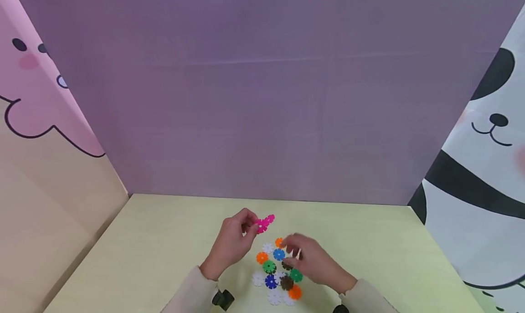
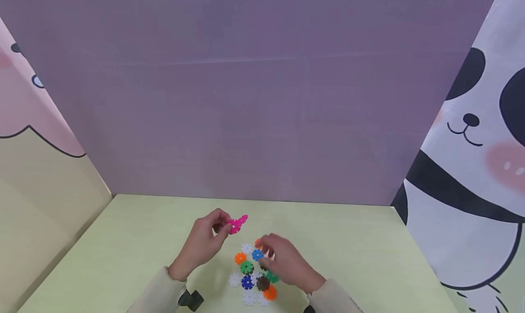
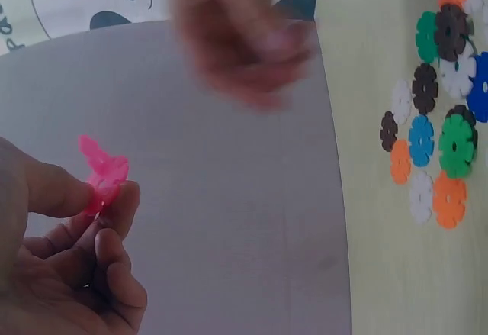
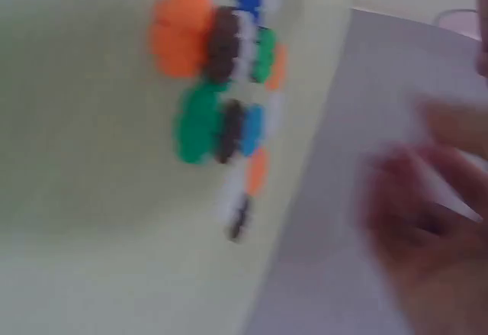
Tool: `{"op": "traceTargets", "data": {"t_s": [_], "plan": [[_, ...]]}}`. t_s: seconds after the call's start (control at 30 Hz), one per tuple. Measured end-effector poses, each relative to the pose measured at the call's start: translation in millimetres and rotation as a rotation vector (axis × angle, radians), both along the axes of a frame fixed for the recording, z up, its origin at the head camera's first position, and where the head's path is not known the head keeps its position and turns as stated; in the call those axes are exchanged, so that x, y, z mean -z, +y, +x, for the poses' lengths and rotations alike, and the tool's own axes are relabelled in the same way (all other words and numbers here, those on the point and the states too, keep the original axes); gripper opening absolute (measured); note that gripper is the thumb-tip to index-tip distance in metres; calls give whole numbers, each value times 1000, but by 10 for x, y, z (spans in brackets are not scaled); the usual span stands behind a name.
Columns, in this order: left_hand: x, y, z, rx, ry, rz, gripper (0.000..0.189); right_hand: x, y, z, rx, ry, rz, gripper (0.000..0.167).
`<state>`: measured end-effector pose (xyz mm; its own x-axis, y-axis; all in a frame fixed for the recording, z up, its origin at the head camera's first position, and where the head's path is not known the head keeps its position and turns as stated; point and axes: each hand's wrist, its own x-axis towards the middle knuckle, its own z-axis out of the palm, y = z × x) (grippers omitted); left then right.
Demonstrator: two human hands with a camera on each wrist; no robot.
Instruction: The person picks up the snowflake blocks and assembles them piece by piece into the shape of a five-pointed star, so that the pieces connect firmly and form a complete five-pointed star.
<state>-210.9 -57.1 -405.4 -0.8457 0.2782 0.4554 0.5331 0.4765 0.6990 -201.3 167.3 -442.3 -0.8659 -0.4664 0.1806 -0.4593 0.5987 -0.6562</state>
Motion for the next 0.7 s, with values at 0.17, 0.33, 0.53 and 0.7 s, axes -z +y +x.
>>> {"op": "traceTargets", "data": {"t_s": [0.17, 0.33, 0.53, 0.7], "plan": [[-1, 0, -20, 35, -29, 17, 8, 319, 8, -5, -124, -202, 248, 30], [-6, 15, -21, 72, -25, 43, 9, 423, 2, -4, -125, -201, 188, 21], [3, 36, -44, 53, -11, 53, 11, 139, 31, -31, -35, -130, -47, 16], [-7, 68, -39, 71, -8, 92, 10, -248, 14, -52, 26, 200, -241, 24]]}}
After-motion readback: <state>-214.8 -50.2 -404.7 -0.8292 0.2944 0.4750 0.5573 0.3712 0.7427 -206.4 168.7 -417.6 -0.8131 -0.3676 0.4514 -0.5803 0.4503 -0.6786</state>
